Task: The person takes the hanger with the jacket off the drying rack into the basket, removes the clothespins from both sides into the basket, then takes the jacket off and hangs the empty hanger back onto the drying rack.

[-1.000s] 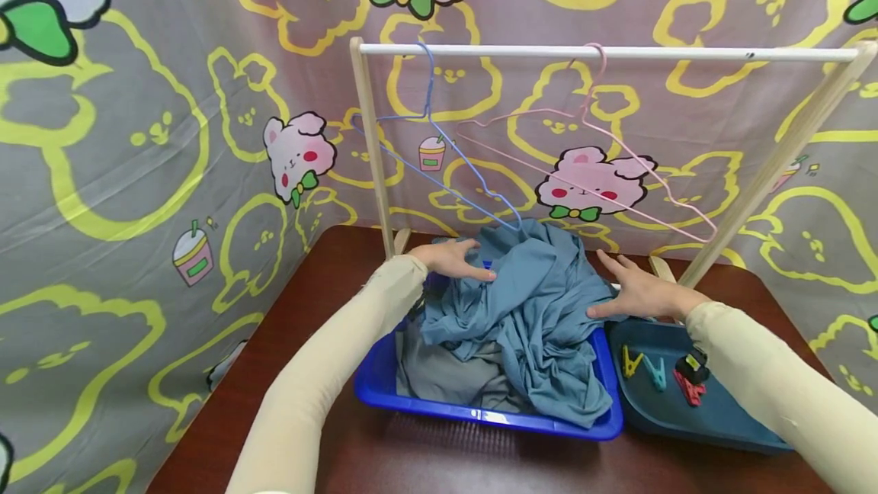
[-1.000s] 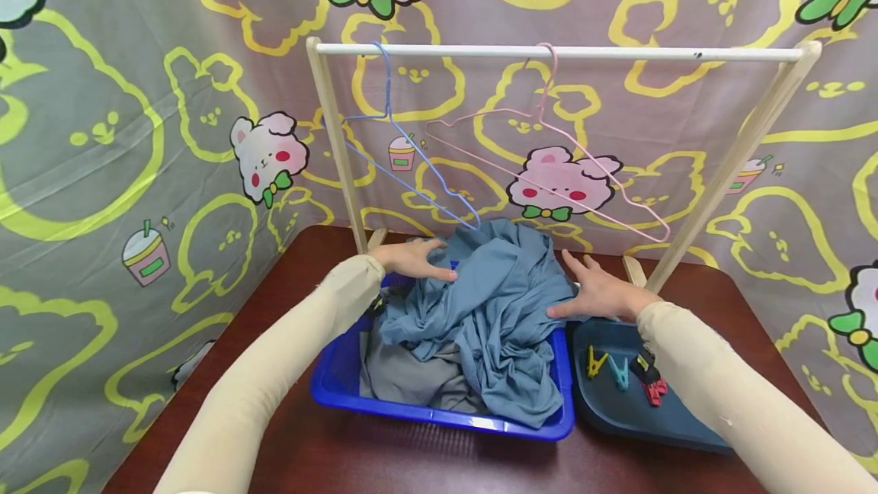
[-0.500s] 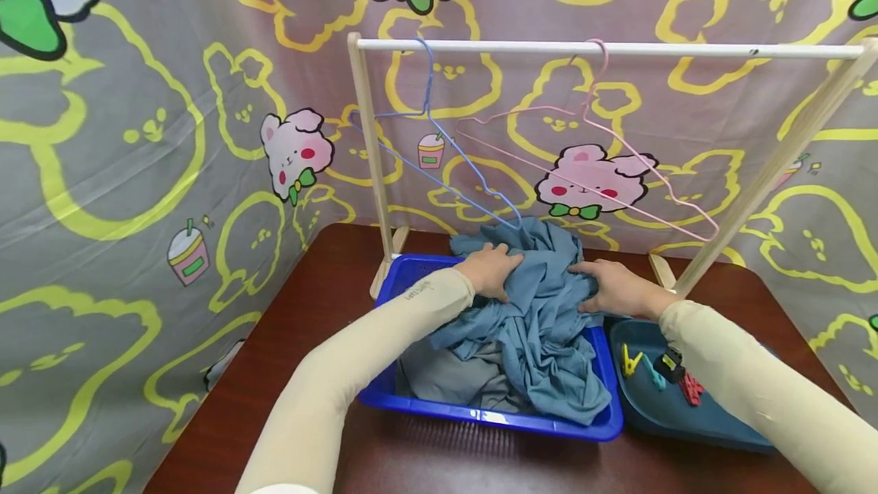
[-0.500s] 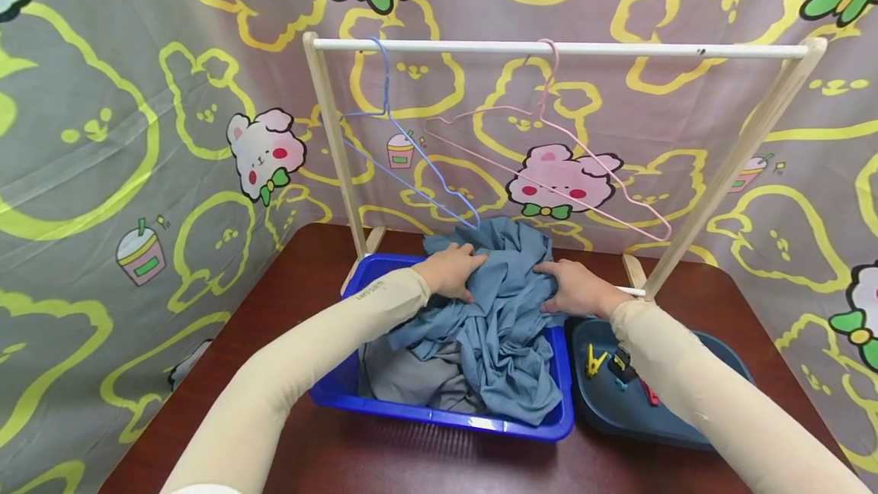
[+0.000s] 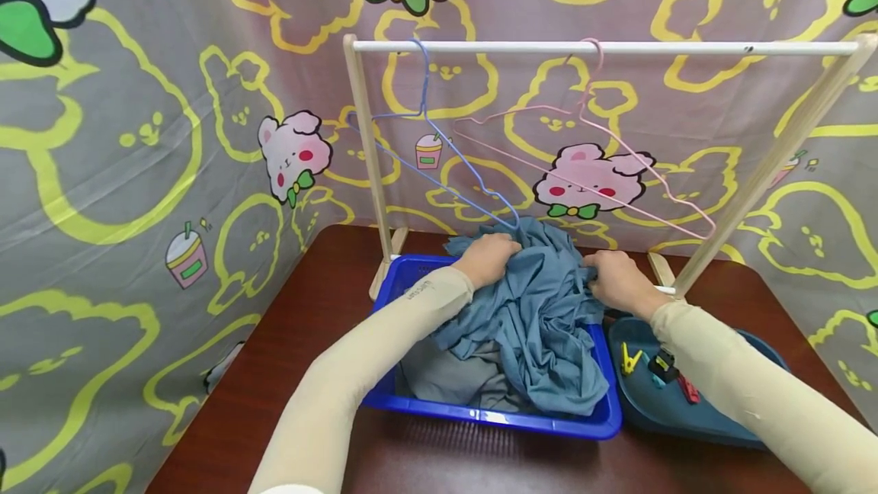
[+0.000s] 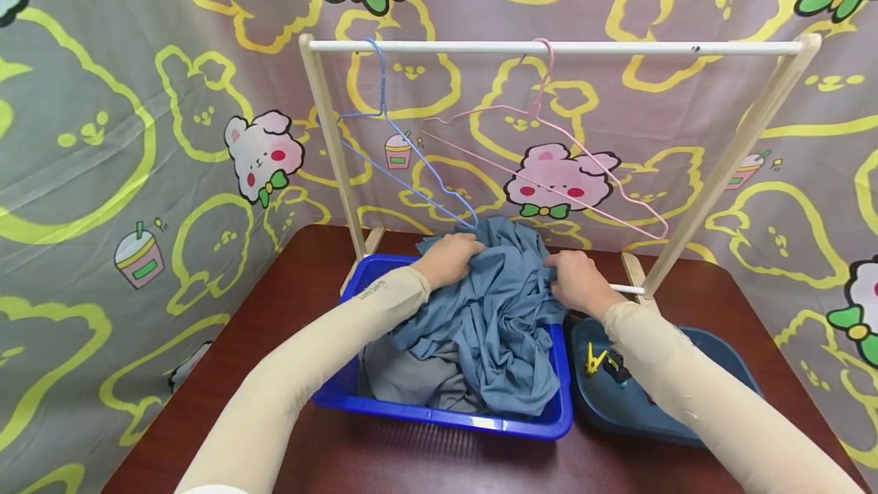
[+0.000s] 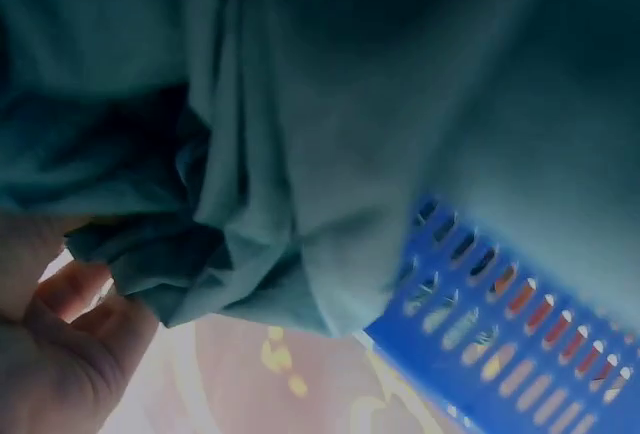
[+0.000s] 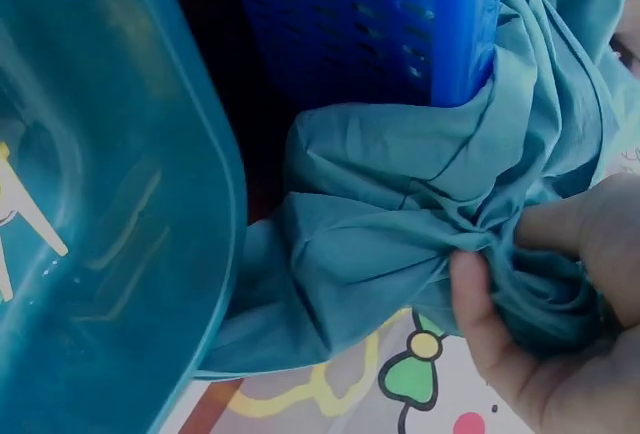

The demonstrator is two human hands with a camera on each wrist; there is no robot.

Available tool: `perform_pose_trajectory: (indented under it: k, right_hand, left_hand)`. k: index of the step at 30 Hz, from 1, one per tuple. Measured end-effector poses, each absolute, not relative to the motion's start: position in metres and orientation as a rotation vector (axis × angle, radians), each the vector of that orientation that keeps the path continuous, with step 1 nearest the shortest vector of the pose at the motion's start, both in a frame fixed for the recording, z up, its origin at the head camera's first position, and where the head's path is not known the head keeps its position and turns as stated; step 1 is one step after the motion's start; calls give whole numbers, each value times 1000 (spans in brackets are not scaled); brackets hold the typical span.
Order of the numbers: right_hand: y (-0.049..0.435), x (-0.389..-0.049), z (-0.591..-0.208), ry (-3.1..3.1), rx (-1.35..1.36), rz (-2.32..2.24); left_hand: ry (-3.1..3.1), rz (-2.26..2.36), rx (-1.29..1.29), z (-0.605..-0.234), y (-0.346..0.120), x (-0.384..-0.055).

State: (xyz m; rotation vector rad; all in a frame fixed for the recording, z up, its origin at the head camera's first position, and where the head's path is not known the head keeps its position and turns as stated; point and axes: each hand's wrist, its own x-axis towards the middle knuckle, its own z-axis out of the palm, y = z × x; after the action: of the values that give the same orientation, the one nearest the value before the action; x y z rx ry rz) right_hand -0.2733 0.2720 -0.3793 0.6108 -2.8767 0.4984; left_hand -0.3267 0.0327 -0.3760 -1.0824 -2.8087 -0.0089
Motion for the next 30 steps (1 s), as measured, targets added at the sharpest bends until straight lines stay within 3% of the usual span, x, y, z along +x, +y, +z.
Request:
perform_pose_trajectory:
  k: [6, 12, 23, 30]
  right_hand:
    - [277, -274, -381, -2804, 581, 527]
    - [277, -273, -380, -2773, 547, 554]
    - [281, -277, -376, -2709, 539, 554]
    - [279, -272, -366, -2614, 481, 572]
  left_hand:
    - [-2745, -285, -1077, -362, 8, -325]
    - [-2646, -395, -1130, -350, -18, -302]
    - [-2739, 68, -1486, -363, -64, -244]
    - [-3095, 203, -1417, -380, -60, -232]
